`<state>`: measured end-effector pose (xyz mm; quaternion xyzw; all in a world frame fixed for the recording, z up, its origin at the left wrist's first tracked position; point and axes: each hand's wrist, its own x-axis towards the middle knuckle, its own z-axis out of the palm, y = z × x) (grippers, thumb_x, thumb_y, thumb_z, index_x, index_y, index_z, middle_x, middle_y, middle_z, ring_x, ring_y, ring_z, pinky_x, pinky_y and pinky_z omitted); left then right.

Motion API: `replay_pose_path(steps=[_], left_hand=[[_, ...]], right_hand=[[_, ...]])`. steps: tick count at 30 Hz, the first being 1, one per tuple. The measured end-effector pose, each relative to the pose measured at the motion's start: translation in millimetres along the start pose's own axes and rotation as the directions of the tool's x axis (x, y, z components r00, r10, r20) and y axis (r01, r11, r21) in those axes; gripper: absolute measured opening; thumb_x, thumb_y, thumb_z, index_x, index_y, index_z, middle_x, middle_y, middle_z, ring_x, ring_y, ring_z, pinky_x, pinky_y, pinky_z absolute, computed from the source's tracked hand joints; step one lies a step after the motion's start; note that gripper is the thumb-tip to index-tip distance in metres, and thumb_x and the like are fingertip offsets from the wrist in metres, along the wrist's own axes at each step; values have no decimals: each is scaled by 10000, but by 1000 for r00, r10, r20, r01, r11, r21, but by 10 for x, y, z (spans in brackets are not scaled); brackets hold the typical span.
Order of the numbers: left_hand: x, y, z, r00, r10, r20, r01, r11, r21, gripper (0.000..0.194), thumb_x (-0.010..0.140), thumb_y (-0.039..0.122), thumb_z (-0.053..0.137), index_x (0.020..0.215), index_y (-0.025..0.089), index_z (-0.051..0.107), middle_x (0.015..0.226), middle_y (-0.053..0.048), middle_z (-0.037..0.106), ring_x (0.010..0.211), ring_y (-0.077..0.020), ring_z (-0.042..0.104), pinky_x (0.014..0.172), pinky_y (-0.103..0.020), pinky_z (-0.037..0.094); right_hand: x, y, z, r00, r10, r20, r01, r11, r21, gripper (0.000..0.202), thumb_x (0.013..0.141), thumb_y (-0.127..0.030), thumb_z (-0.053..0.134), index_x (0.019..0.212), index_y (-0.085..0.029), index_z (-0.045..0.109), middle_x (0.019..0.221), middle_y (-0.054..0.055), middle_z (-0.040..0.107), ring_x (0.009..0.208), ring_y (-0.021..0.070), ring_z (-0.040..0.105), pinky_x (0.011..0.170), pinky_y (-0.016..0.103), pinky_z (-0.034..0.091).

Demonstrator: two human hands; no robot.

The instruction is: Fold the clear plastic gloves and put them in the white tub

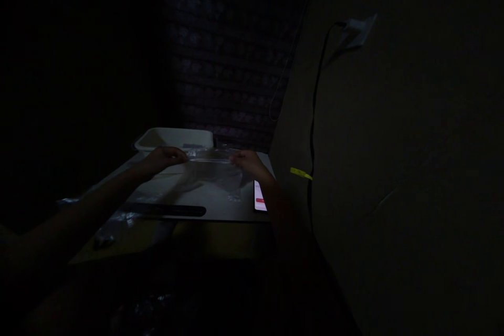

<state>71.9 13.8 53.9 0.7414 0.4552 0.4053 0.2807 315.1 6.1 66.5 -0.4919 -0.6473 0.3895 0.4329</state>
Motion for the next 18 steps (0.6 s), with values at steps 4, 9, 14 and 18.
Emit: replay_pose_path(steps=[4, 9, 14, 18], left_hand=[[-19, 226, -7, 999, -35, -40, 27, 982, -187, 147, 594, 283, 510, 630, 147, 550, 509, 12, 542, 448, -76, 447, 439, -192, 351], [-48, 472, 14, 992, -52, -112, 17, 956, -294, 89, 647, 232, 466, 667, 146, 460, 541, 7, 567, 282, -23, 328, 314, -164, 266], [-92, 435, 63, 989, -143, 23, 144, 952, -270, 145, 719, 296, 424, 735, 172, 351, 663, -33, 603, 280, -64, 445, 282, -164, 306], [-90, 364, 158, 964, -235, 121, 261, 922, -287, 144, 742, 296, 402, 755, 183, 314, 609, -16, 595, 418, -135, 557, 375, -248, 427]], right_hand=[[-106, -133, -53, 996, -24, 89, 24, 1000, -7, 160, 589, -283, 532, 590, -127, 565, 503, -39, 518, 408, 30, 378, 404, 166, 272], [-174, -321, -109, 993, -84, 81, 84, 996, 13, 182, 587, -300, 541, 600, -120, 566, 492, -46, 503, 361, 10, 308, 362, 159, 220], [-138, -211, -139, 999, 35, 31, -35, 999, -4, 105, 583, -231, 546, 573, -126, 546, 463, -50, 496, 321, 10, 307, 328, 160, 202], [-90, -65, -66, 989, 148, -6, -148, 986, 74, 71, 621, -174, 504, 561, -135, 509, 500, -31, 521, 368, 41, 441, 348, 155, 277]])
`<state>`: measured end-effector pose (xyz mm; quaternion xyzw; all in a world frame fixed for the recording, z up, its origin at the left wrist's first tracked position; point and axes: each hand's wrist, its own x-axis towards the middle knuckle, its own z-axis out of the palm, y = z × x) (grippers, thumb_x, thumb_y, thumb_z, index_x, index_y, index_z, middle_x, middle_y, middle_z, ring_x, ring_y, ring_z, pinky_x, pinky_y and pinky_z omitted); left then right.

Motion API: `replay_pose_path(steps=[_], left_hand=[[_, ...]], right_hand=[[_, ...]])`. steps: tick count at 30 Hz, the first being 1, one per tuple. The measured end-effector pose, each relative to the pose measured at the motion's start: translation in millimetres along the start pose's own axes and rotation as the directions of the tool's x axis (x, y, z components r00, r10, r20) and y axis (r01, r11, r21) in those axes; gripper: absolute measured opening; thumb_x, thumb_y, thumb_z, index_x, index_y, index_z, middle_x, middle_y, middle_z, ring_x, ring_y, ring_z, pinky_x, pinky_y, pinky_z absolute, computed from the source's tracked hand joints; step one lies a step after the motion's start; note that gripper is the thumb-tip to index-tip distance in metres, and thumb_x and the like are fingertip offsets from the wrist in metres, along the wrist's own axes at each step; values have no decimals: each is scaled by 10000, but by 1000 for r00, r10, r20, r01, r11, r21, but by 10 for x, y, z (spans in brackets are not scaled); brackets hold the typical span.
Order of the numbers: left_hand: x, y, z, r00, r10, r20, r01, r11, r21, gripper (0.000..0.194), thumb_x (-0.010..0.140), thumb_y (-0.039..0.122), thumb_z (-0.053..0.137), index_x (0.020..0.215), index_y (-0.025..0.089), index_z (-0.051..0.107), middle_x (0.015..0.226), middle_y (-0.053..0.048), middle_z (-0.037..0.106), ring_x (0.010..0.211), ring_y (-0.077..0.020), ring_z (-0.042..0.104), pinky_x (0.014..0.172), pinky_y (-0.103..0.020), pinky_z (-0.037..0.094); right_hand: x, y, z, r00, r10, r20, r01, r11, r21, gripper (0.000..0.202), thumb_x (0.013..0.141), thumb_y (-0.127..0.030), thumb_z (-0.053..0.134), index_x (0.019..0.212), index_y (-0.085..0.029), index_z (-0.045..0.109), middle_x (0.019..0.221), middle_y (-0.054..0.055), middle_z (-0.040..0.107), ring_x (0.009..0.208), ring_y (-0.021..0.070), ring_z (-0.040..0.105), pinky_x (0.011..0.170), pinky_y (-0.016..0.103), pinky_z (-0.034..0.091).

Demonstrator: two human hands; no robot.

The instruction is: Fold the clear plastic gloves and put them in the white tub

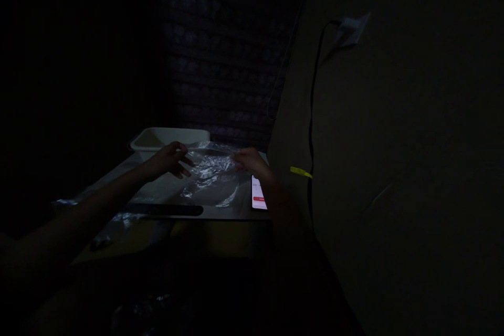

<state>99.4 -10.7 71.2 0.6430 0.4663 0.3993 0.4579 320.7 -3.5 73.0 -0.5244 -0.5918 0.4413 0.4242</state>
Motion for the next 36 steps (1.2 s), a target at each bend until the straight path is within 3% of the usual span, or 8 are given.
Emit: replay_pose_path(steps=[4, 8, 10, 13, 17, 22, 29, 36], left_hand=[[141, -100, 58, 995, 72, -73, -74, 997, -36, 265, 619, 216, 555, 793, 163, 362, 540, 15, 570, 512, -142, 576, 496, -291, 462], [264, -140, 70, 947, 253, -197, -254, 967, 21, 184, 577, 237, 555, 699, 121, 480, 595, -15, 568, 600, -149, 572, 598, -314, 459], [255, -100, 67, 901, 366, -234, -359, 930, 74, 181, 595, 288, 530, 648, 117, 512, 666, -40, 580, 671, -159, 566, 647, -320, 451], [152, -11, 58, 852, 465, -241, -442, 885, 145, 224, 599, 339, 525, 654, 122, 534, 797, -67, 593, 765, -174, 549, 719, -328, 426], [-45, -23, 43, 872, 480, -92, -449, 862, 235, 247, 610, 375, 518, 650, 133, 549, 933, -85, 574, 860, -182, 520, 775, -316, 395], [-171, -388, 44, 917, 377, 134, -398, 825, 402, 260, 644, 384, 464, 665, 147, 568, 1018, -87, 535, 895, -182, 508, 771, -297, 399], [-162, -913, 69, 938, 185, 294, -323, 778, 539, 333, 647, 243, 373, 904, 121, 545, 1082, -90, 503, 967, -172, 471, 819, -283, 367], [-154, -996, 73, 925, 116, 362, -312, 774, 551, 347, 632, 207, 359, 895, 109, 562, 997, -87, 561, 931, -171, 496, 843, -292, 342]], right_hand=[[63, 55, 70, 999, 2, -48, 3, 994, 112, 81, 666, -181, 455, 595, -149, 478, 558, -15, 540, 493, 83, 525, 423, 180, 375], [75, 24, 69, 967, -175, -186, 190, 979, 67, 62, 654, -190, 466, 603, -155, 472, 633, -7, 541, 616, 104, 526, 505, 222, 421], [35, 3, 39, 906, -343, -249, 341, 939, -51, 72, 654, -219, 471, 622, -157, 490, 665, -2, 544, 647, 110, 516, 542, 238, 423], [-92, 6, -29, 769, -588, -252, 526, 805, -273, 109, 671, -255, 461, 669, -166, 524, 700, 6, 553, 677, 113, 505, 603, 258, 409], [-312, 134, -121, 617, -785, -59, 652, 552, -520, 79, 656, -244, 503, 623, -184, 542, 676, 10, 565, 725, 131, 496, 690, 292, 377], [-452, 460, -106, 629, -739, 242, 682, 374, -629, 74, 674, -223, 493, 652, -187, 554, 757, 16, 597, 812, 145, 496, 748, 319, 321], [-323, 921, 154, 654, -515, 554, 728, 230, -646, 132, 694, -182, 425, 708, -169, 555, 801, 39, 594, 818, 143, 495, 708, 284, 312], [-356, 963, 243, 745, -290, 601, 668, 328, -668, 240, 604, -93, 415, 772, -162, 572, 847, 39, 603, 794, 144, 524, 739, 298, 311]])
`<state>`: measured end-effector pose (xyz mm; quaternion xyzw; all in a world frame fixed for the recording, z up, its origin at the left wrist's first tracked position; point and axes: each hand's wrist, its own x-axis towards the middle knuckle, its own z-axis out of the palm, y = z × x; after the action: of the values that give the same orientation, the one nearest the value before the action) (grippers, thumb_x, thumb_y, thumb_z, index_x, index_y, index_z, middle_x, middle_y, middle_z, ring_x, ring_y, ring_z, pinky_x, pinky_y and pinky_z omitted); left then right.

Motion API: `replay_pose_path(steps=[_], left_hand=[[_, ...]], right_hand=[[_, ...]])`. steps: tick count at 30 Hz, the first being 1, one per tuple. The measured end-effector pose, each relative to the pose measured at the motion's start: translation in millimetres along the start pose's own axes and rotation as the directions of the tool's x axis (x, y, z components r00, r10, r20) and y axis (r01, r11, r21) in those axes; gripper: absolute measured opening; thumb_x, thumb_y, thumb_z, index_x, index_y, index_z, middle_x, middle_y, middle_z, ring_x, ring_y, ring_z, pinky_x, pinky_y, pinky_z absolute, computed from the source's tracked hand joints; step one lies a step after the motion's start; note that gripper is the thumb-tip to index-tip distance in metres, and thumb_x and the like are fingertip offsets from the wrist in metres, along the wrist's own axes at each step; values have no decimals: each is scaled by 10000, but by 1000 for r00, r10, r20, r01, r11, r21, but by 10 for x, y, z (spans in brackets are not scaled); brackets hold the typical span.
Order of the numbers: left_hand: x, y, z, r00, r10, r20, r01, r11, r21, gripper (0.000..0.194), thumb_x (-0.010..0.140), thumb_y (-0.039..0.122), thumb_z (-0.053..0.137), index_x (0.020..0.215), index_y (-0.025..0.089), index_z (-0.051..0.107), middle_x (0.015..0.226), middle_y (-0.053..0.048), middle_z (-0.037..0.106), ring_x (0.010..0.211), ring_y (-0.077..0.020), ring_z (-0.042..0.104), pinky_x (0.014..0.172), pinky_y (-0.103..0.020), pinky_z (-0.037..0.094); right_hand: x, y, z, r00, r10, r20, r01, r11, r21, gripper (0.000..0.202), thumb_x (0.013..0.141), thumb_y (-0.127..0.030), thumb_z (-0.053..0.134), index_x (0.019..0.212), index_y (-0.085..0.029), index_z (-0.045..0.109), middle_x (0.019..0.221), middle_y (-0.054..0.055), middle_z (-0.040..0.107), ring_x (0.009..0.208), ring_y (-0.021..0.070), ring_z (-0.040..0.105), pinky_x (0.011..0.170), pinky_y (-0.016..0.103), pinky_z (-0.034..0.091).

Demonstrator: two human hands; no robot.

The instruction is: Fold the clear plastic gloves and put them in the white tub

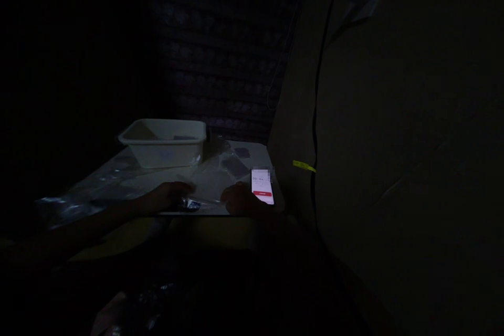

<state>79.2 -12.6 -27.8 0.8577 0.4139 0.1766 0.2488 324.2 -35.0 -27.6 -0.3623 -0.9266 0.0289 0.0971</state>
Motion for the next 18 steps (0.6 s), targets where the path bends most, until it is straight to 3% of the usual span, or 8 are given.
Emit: replay_pose_path(steps=[7, 13, 18], left_hand=[[-30, -3, -35, 989, -138, -52, 126, 974, -187, 354, 605, 306, 466, 894, 125, 561, 1018, -66, 550, 881, -186, 520, 772, -276, 394], [-32, 81, -70, 984, -151, -98, 134, 978, -161, 479, 582, 301, 469, 1021, 111, 499, 1023, -73, 544, 900, -194, 506, 779, -284, 385], [-30, 83, -69, 971, -185, -154, 166, 978, -129, 466, 600, 282, 431, 1034, 123, 482, 969, -63, 570, 835, -195, 535, 709, -298, 417]], right_hand=[[110, 55, 3, 991, 25, -130, -25, 1000, 1, 344, 634, -98, 383, 937, -138, 542, 989, 65, 558, 915, 140, 485, 797, 289, 324], [189, -62, -21, 998, -25, -59, 25, 1000, 0, 416, 601, -195, 494, 1015, -171, 508, 1050, 75, 514, 976, 189, 442, 802, 340, 341], [49, 31, 6, 1000, 11, 25, -13, 996, 85, 348, 597, -56, 407, 881, -159, 582, 1014, 62, 548, 937, 145, 487, 786, 277, 374]])
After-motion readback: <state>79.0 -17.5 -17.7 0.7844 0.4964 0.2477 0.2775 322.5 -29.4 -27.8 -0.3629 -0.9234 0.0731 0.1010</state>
